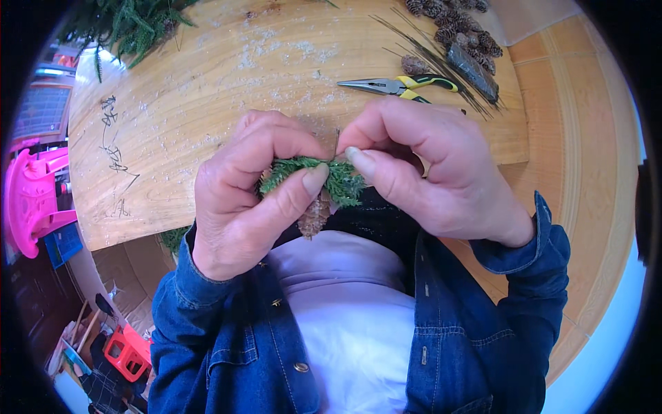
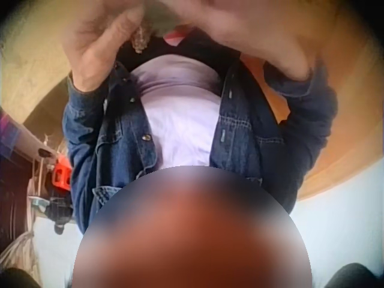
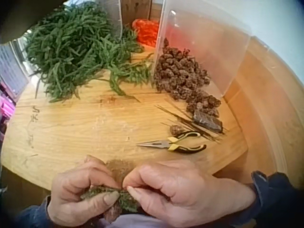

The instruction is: Assembling pine branches and pine cones together using wire and pliers for decorative purposes.

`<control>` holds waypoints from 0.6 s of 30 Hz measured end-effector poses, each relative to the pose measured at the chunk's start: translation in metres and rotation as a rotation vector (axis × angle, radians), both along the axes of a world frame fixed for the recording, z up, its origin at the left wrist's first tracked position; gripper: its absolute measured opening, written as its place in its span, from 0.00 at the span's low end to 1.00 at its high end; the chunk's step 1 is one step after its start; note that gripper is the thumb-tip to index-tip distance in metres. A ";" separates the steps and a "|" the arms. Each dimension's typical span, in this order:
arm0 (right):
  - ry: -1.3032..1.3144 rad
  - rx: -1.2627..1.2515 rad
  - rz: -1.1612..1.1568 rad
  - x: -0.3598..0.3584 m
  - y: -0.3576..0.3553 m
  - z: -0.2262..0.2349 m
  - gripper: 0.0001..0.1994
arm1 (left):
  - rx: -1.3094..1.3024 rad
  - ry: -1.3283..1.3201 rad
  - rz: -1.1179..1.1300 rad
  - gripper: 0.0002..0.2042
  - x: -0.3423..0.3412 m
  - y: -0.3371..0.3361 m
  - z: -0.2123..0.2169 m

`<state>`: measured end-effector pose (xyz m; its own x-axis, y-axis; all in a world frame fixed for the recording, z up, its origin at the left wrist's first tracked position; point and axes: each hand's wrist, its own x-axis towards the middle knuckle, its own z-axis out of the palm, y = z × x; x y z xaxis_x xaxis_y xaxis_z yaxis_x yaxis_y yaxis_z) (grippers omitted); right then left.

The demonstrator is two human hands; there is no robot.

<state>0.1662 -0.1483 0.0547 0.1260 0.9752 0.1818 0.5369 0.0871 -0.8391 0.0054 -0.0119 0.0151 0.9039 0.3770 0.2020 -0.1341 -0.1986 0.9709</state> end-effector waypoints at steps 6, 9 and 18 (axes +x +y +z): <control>-0.270 0.260 0.107 0.007 0.002 -0.009 0.06 | -0.533 0.143 -0.099 0.04 -0.003 0.000 0.004; -0.348 0.292 0.135 0.007 0.002 -0.005 0.07 | -0.813 0.195 -0.180 0.04 -0.004 0.002 0.000; -0.433 0.422 0.256 0.004 0.001 -0.001 0.08 | -0.922 0.298 -0.212 0.04 -0.003 -0.001 0.014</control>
